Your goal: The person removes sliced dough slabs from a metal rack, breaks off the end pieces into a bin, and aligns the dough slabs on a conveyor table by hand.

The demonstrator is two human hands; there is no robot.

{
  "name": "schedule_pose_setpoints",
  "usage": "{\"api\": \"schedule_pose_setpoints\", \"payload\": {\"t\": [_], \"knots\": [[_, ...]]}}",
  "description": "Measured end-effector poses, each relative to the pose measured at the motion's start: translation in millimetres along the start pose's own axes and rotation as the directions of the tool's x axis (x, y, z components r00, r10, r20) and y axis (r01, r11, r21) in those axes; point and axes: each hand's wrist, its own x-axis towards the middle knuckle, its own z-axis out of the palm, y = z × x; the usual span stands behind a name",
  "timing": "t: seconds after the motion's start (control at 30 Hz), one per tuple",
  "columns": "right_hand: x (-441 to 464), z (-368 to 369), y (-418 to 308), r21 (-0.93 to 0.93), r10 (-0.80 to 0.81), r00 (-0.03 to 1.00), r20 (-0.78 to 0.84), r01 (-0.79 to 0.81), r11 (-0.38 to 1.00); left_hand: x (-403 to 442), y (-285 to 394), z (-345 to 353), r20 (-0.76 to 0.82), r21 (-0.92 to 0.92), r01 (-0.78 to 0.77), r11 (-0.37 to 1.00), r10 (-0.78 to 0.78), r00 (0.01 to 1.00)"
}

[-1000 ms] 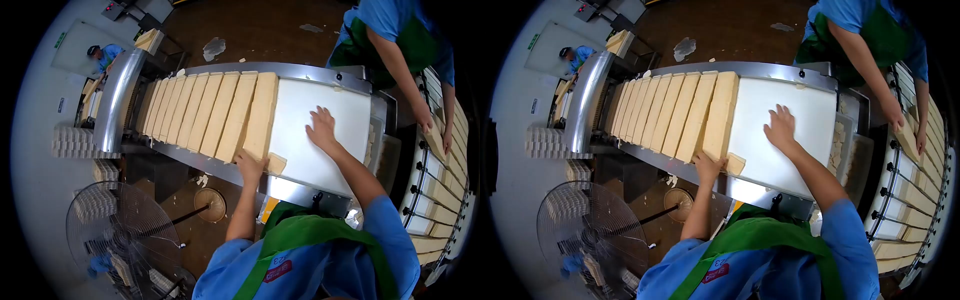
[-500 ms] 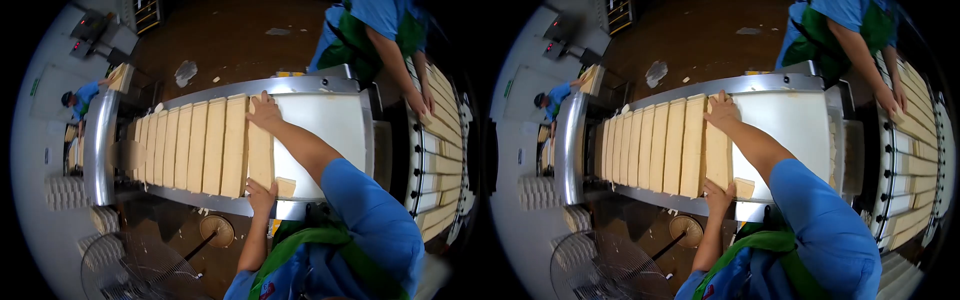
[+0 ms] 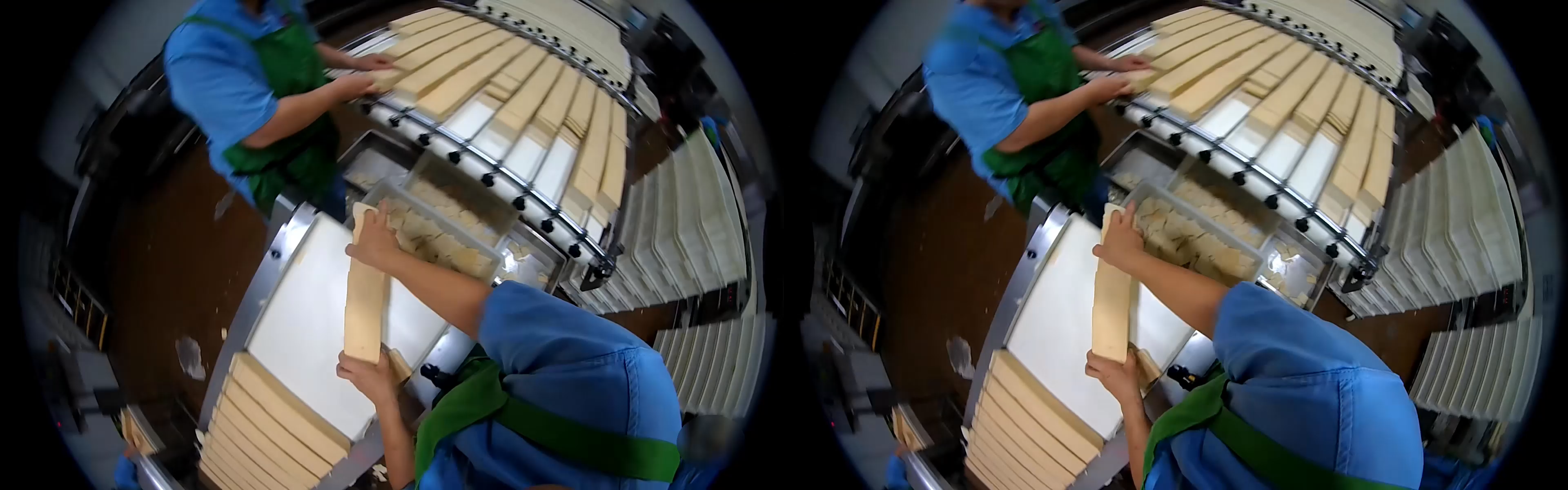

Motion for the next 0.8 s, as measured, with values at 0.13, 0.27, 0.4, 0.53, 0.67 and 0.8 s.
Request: {"api": "schedule_pose_setpoints", "payload": {"t": [0.13, 0.27, 0.4, 0.53, 0.67, 0.8], "knots": [[-7, -98, 90, 0.409, 0.169, 0.959, -0.227, -0.063, 0.911, 3, 85, 28, 0.025, -0.143, -0.076, 0.987, 0.080, 0.996], [-9, -196, 210, 0.344, 0.228, 0.846, -0.482, -0.057, 0.937, -10, 177, 67, 0.095, -0.144, -0.335, 0.931, 0.350, 0.932], [12, -277, 329, 0.201, 0.414, 0.800, -0.435, -0.362, 0.910, -30, 257, 106, 0.188, -0.224, -0.621, 0.752, 0.658, 0.729], [40, -335, 378, -0.127, 0.428, 0.842, -0.328, -0.489, 0.863, -42, 308, 140, 0.345, -0.378, -0.603, 0.702, 0.712, 0.612], [100, -353, 421, -0.193, 0.386, 0.848, -0.363, -0.473, 0.860, -52, 321, 181, 0.538, -0.464, -0.499, 0.732, 0.680, 0.497], [118, -372, 431, -0.195, 0.438, 0.874, -0.208, -0.476, 0.857, -55, 341, 199, 0.522, -0.415, -0.514, 0.751, 0.659, 0.541]]}}
